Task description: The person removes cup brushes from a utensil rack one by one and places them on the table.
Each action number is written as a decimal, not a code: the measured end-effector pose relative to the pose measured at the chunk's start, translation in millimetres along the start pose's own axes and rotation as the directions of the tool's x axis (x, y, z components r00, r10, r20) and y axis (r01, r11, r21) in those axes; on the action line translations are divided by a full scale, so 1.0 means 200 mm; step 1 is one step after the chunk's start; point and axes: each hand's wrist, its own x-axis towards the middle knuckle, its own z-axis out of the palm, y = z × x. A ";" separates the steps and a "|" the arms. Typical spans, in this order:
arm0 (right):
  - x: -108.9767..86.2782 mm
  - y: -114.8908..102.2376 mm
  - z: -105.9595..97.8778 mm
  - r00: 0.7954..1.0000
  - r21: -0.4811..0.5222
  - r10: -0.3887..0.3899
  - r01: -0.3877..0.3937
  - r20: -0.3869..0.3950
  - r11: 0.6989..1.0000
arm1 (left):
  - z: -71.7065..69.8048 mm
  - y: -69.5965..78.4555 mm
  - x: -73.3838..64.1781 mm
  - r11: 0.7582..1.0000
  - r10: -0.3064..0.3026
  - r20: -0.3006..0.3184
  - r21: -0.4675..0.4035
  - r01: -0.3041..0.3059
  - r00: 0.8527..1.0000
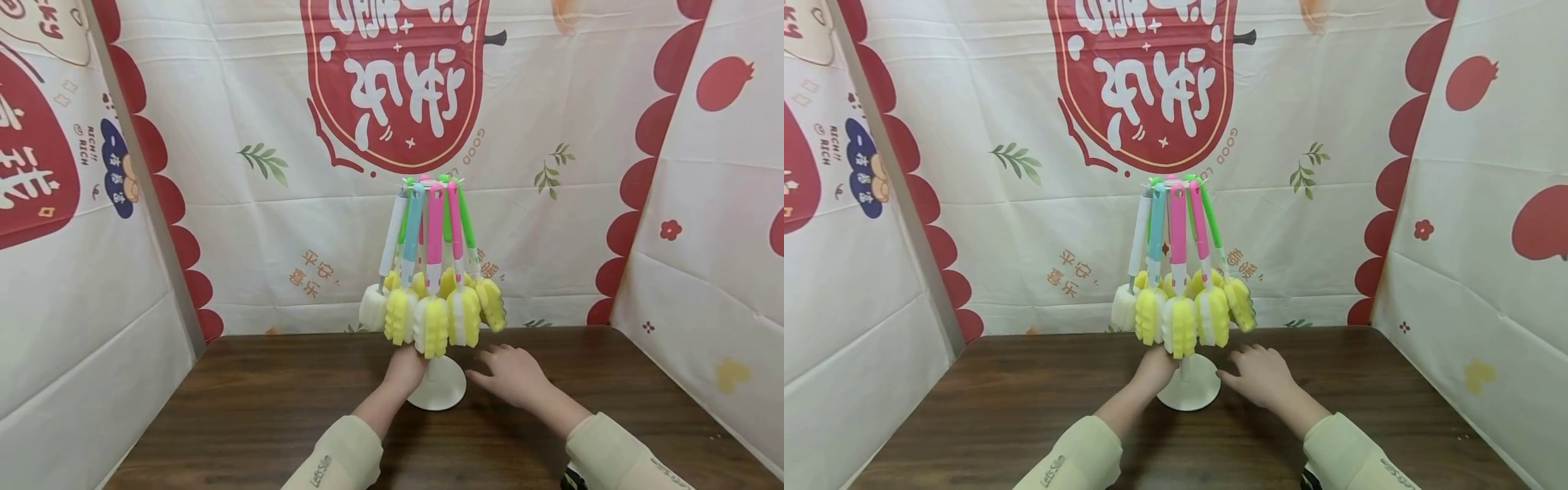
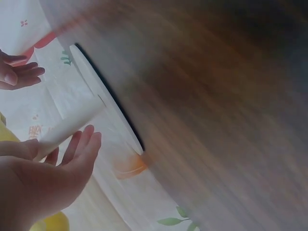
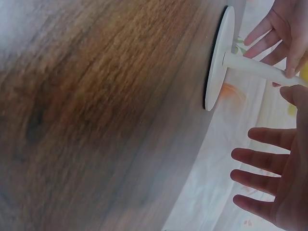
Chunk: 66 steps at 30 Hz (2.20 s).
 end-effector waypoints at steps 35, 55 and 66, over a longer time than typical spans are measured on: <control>-0.06 -0.14 -0.17 0.970 -0.013 -0.203 0.204 -0.133 0.979 | -0.29 0.08 -0.20 0.998 -0.063 0.122 0.029 0.060 0.991; -0.03 -0.18 -0.51 0.859 -0.037 -0.314 0.328 -0.406 0.944 | -0.59 0.22 -0.27 0.998 0.063 0.063 -0.024 -0.061 0.996; 0.08 -0.21 -0.64 0.731 -0.020 -0.326 0.394 -0.599 0.919 | -0.73 0.29 -0.25 0.984 0.150 -0.025 -0.090 -0.151 0.988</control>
